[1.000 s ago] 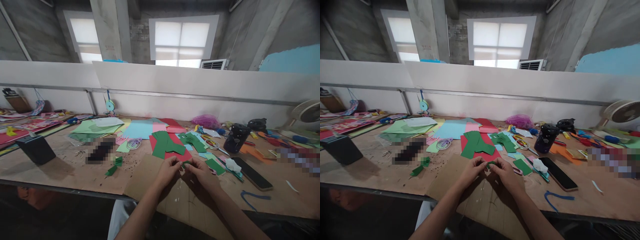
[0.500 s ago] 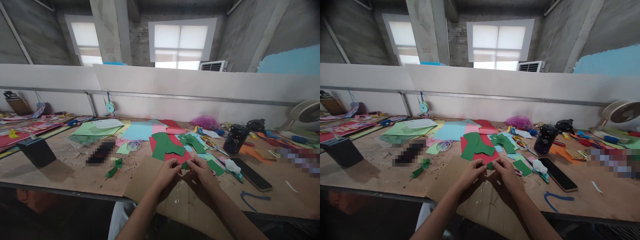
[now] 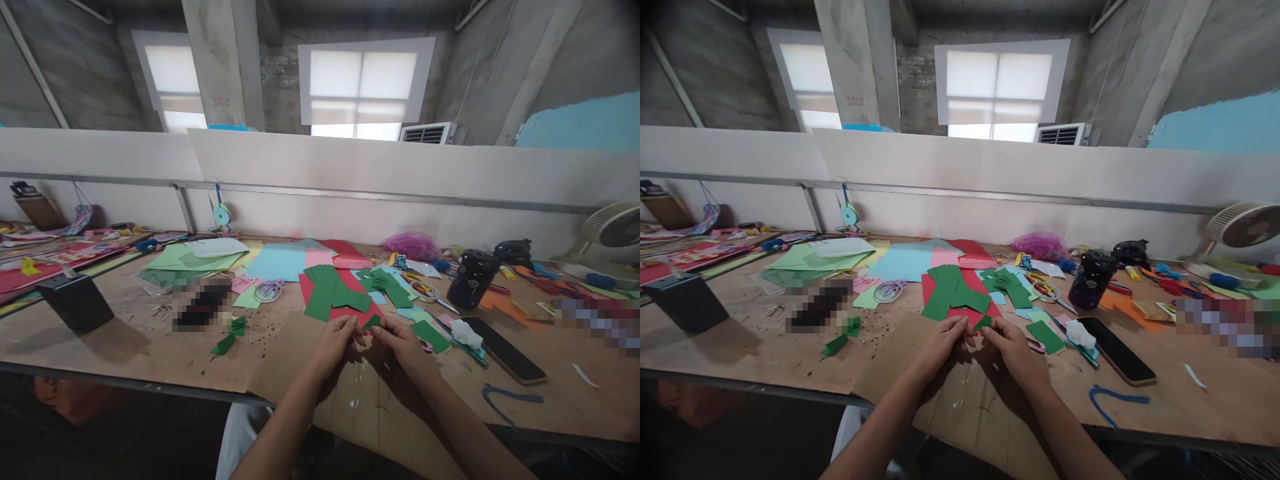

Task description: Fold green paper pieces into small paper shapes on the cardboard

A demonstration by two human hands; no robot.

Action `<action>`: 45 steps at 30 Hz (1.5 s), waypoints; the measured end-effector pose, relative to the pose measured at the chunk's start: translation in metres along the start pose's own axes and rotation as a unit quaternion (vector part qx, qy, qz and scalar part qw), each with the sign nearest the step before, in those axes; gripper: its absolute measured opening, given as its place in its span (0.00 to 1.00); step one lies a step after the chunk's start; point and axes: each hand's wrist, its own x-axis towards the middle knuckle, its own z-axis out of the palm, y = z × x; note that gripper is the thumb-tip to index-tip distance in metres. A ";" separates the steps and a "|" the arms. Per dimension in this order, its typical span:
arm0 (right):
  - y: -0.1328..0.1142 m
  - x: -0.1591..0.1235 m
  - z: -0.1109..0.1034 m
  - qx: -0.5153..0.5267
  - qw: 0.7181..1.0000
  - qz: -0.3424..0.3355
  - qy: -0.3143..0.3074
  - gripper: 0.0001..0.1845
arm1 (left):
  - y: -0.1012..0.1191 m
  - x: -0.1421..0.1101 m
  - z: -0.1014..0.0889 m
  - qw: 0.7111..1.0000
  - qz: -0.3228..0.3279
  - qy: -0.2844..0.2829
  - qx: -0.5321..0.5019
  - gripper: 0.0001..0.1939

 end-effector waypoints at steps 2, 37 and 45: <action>0.003 0.001 -0.001 0.021 1.000 0.016 -0.008 0.15 | -0.001 0.000 0.000 1.000 0.001 0.001 -0.001 0.23; -0.006 0.001 0.003 -0.021 0.999 -0.006 -0.025 0.19 | -0.010 0.001 -0.002 0.990 0.065 -0.021 0.123 0.14; -0.003 0.002 -0.002 -0.006 1.000 -0.023 -0.002 0.18 | -0.005 -0.003 0.005 0.990 0.056 -0.027 0.128 0.11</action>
